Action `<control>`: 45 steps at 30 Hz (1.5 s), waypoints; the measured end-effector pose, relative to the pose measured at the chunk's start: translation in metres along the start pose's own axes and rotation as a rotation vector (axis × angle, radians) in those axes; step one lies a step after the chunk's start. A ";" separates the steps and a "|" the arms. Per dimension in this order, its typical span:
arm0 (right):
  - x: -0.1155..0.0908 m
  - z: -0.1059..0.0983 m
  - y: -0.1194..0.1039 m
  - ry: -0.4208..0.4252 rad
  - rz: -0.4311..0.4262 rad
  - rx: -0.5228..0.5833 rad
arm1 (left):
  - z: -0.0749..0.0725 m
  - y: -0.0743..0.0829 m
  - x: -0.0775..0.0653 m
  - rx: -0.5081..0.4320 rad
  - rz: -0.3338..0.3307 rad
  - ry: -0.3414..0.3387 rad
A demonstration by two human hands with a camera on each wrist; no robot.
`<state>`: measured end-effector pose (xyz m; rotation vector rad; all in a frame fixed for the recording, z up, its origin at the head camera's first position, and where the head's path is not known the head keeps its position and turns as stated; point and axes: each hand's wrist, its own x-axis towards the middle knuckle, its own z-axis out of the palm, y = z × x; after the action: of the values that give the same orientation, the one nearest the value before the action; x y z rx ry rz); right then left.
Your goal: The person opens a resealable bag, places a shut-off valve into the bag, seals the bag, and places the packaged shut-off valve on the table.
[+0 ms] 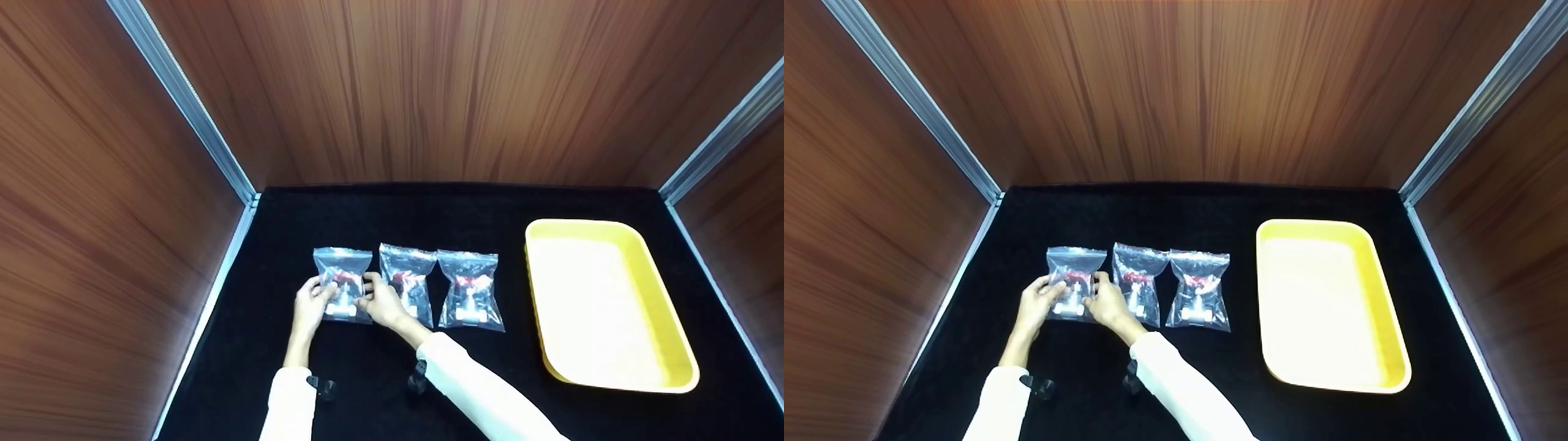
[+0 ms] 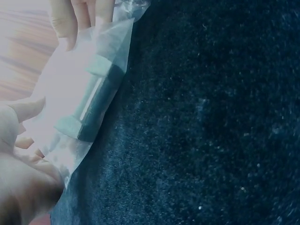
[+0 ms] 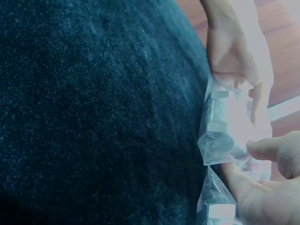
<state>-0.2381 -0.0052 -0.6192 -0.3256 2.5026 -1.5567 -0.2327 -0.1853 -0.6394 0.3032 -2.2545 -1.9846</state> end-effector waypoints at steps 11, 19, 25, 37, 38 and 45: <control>-0.001 0.002 -0.001 0.010 -0.032 -0.019 | -0.005 0.017 -0.008 -0.057 -0.039 -0.050; -0.001 -0.006 0.001 0.001 -0.029 -0.025 | 0.003 -0.003 0.000 0.066 0.004 0.031; -0.003 -0.018 0.001 -0.008 -0.028 0.027 | 0.007 0.004 0.001 0.267 0.013 0.124; -0.022 -0.053 0.007 -0.039 -0.110 0.044 | 0.012 0.023 0.005 0.461 0.224 0.243; -0.024 -0.058 0.008 -0.032 -0.125 0.026 | 0.014 0.026 0.004 0.478 0.257 0.246; -0.044 -0.106 0.013 0.058 -0.151 -0.108 | 0.026 0.050 0.002 0.474 0.347 0.166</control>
<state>-0.2246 0.1036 -0.5834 -0.5017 2.6687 -1.5069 -0.2437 -0.1546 -0.5938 0.1008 -2.4380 -1.2055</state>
